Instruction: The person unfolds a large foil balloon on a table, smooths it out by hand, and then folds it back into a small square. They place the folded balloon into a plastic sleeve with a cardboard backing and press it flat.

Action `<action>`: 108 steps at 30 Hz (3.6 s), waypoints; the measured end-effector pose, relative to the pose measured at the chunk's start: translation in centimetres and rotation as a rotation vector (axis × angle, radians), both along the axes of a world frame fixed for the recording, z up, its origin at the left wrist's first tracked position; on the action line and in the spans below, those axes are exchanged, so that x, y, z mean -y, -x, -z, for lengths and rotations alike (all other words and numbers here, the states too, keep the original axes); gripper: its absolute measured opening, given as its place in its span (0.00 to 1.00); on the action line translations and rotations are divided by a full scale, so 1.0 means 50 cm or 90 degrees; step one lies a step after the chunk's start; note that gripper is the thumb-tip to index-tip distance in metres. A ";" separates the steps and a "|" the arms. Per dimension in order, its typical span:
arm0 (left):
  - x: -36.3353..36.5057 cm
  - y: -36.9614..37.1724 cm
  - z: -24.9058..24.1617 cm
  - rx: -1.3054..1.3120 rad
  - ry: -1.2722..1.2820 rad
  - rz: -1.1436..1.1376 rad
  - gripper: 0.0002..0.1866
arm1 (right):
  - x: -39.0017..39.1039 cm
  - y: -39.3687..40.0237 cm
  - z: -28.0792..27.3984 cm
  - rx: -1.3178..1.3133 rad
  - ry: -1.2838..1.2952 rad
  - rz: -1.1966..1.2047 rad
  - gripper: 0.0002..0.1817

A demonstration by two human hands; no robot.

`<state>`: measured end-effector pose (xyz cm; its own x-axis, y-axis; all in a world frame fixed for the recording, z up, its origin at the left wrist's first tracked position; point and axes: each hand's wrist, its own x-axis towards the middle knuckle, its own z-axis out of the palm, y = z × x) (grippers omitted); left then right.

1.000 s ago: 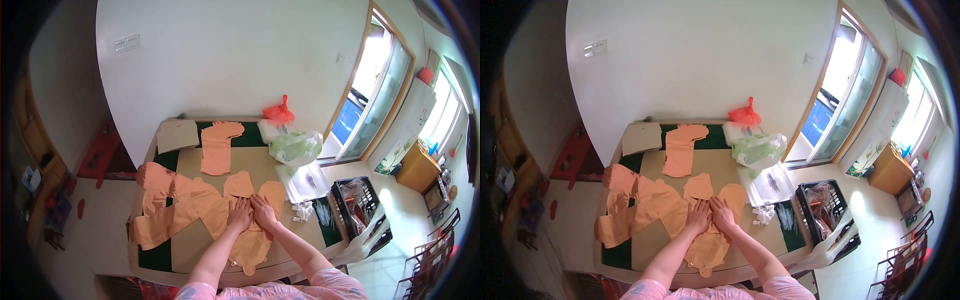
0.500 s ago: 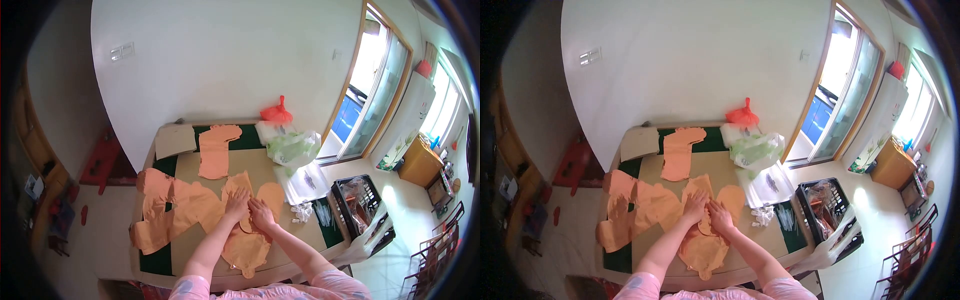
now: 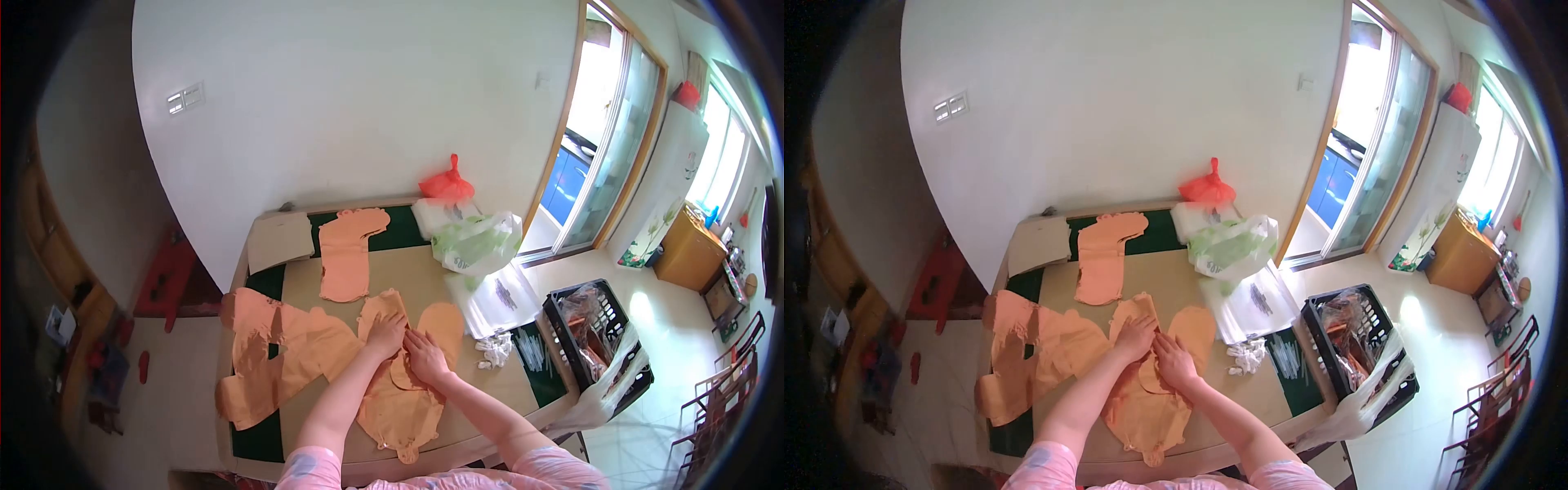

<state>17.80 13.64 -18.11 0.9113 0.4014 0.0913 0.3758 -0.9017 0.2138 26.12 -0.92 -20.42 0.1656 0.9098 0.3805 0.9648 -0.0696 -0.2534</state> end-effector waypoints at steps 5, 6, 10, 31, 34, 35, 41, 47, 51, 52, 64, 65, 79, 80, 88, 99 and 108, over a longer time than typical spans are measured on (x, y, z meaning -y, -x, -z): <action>-0.044 -0.051 0.029 0.014 0.040 -0.043 0.25 | -0.002 0.000 0.006 -0.009 -0.017 0.003 0.25; -0.048 -0.056 0.022 0.011 0.049 -0.058 0.25 | -0.001 0.000 0.006 -0.005 -0.019 0.002 0.25; -0.054 -0.072 0.007 -0.016 0.020 -0.104 0.27 | 0.003 0.004 -0.005 -0.022 -0.027 -0.003 0.25; 0.129 0.069 0.041 0.040 0.060 -0.159 0.29 | 0.093 -0.021 -0.044 -0.055 0.100 0.484 0.26; 0.128 0.071 0.050 0.057 0.055 -0.159 0.29 | 0.086 -0.065 0.018 -0.097 0.123 0.454 0.28; 0.127 0.071 0.049 0.062 0.052 -0.160 0.29 | 0.083 -0.075 0.025 -0.099 0.113 0.446 0.27; 0.128 0.068 0.066 0.079 0.058 -0.167 0.30 | 0.082 -0.036 -0.034 -0.077 0.092 0.472 0.17; 0.128 0.071 0.049 0.050 0.061 -0.159 0.30 | 0.065 -0.067 -0.005 -0.112 0.086 0.413 0.14; 0.129 0.074 0.040 0.026 0.067 -0.151 0.31 | 0.057 0.019 -0.093 -0.067 -0.070 0.157 0.08; 0.130 0.073 0.038 -0.013 0.036 -0.147 0.31 | 0.063 0.044 -0.116 -0.093 -0.105 0.008 0.07; 0.135 0.084 0.028 0.138 0.022 -0.155 0.29 | 0.063 0.000 -0.018 -0.059 0.013 0.067 0.23; 0.135 0.081 0.036 0.115 0.016 -0.157 0.29 | 0.062 0.020 -0.032 -0.070 0.025 0.032 0.24; 0.121 0.069 0.070 0.204 0.019 -0.168 0.25 | 0.079 0.032 -0.033 -0.039 0.042 -0.073 0.24; 0.121 0.069 0.076 0.250 0.066 -0.175 0.25 | 0.078 0.032 -0.033 -0.041 0.045 -0.072 0.24; 0.105 0.102 -0.005 0.607 0.089 -0.261 0.21 | 0.082 0.032 -0.031 -0.029 0.044 -0.073 0.24; 0.185 0.117 0.072 0.214 0.043 -0.119 0.25 | 0.077 0.022 -0.050 -0.123 0.050 -0.078 0.23; 0.184 0.115 0.054 0.115 0.074 -0.131 0.27 | -0.024 -0.051 -0.015 -0.119 0.061 -0.081 0.23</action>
<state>12.05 4.46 -20.80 0.7830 0.5931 0.1872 0.4944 -0.7762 0.3914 28.67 0.28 -19.65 0.1065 0.9583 0.2650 0.9043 0.0174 -0.4265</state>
